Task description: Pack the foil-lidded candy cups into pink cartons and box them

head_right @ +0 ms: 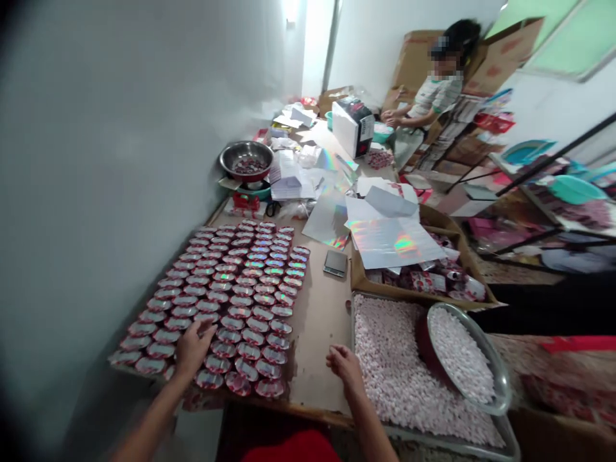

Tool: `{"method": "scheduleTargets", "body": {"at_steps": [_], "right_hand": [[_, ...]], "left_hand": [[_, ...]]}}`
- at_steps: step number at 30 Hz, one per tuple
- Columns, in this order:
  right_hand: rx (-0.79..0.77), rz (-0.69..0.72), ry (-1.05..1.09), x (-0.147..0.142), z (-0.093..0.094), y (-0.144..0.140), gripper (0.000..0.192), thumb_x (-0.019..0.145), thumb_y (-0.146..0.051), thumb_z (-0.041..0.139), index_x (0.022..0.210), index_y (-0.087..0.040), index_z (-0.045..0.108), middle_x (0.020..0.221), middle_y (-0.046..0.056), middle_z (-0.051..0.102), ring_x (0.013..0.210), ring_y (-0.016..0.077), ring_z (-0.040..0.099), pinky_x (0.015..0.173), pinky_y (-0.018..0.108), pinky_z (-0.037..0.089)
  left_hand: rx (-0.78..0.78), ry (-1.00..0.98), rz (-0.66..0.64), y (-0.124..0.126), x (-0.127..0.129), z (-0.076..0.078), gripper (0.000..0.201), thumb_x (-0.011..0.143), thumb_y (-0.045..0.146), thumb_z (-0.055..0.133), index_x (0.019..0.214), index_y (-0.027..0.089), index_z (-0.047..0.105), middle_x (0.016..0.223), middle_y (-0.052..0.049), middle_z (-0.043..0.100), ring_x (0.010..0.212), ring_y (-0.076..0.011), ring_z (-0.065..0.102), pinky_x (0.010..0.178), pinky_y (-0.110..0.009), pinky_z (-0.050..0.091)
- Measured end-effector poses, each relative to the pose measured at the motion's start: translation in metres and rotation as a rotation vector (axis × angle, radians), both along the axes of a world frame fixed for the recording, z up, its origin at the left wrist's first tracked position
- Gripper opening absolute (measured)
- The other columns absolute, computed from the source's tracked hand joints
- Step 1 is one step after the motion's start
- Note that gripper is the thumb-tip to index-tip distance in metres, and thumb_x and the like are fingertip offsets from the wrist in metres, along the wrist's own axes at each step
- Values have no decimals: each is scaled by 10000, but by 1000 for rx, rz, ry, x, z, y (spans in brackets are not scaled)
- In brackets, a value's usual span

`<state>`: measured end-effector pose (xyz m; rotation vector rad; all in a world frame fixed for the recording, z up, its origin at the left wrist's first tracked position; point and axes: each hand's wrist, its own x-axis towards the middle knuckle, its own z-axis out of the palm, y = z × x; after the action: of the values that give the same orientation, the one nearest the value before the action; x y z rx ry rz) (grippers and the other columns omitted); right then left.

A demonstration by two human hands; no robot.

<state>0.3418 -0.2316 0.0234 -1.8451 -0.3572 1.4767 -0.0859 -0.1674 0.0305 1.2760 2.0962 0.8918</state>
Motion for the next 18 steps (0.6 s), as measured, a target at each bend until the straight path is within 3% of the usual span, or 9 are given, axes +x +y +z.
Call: {"method": "scheduleTargets", "body": {"at_steps": [3, 7, 12, 18], "right_hand": [[-30, -12, -6, -19, -6, 7, 473, 529, -474, 862, 838, -176, 662, 644, 45, 713, 525, 152, 672, 508, 198, 414], [106, -18, -56, -15, 3, 57, 506, 576, -550, 871, 850, -165, 690, 674, 55, 733, 554, 166, 694, 515, 212, 448], [322, -37, -184, 22, 31, 124, 567, 666, -685, 799, 885, -169, 719, 702, 49, 720, 606, 188, 693, 577, 284, 540], [408, -252, -430, 94, 48, 159, 516, 852, -603, 673, 1136, -171, 682, 906, 73, 728, 792, 205, 693, 798, 329, 584]], "left_hand": [[56, 81, -166, 45, 25, -12, 405, 765, 564, 574, 960, 230, 695, 1035, -135, 770, 1014, -339, 725, 963, -481, 576], [115, 93, -292, 95, 63, -19, 402, 783, 559, 574, 985, 232, 693, 1085, -145, 760, 1071, -350, 710, 1011, -492, 555], [43, 34, -320, 157, 109, -13, 444, 755, 597, 612, 1010, 245, 701, 1086, -118, 775, 1058, -349, 725, 993, -476, 563], [-64, -144, -370, 222, 174, -7, 514, 703, 628, 666, 1030, 234, 708, 1070, -110, 792, 979, -330, 756, 943, -463, 592]]}}
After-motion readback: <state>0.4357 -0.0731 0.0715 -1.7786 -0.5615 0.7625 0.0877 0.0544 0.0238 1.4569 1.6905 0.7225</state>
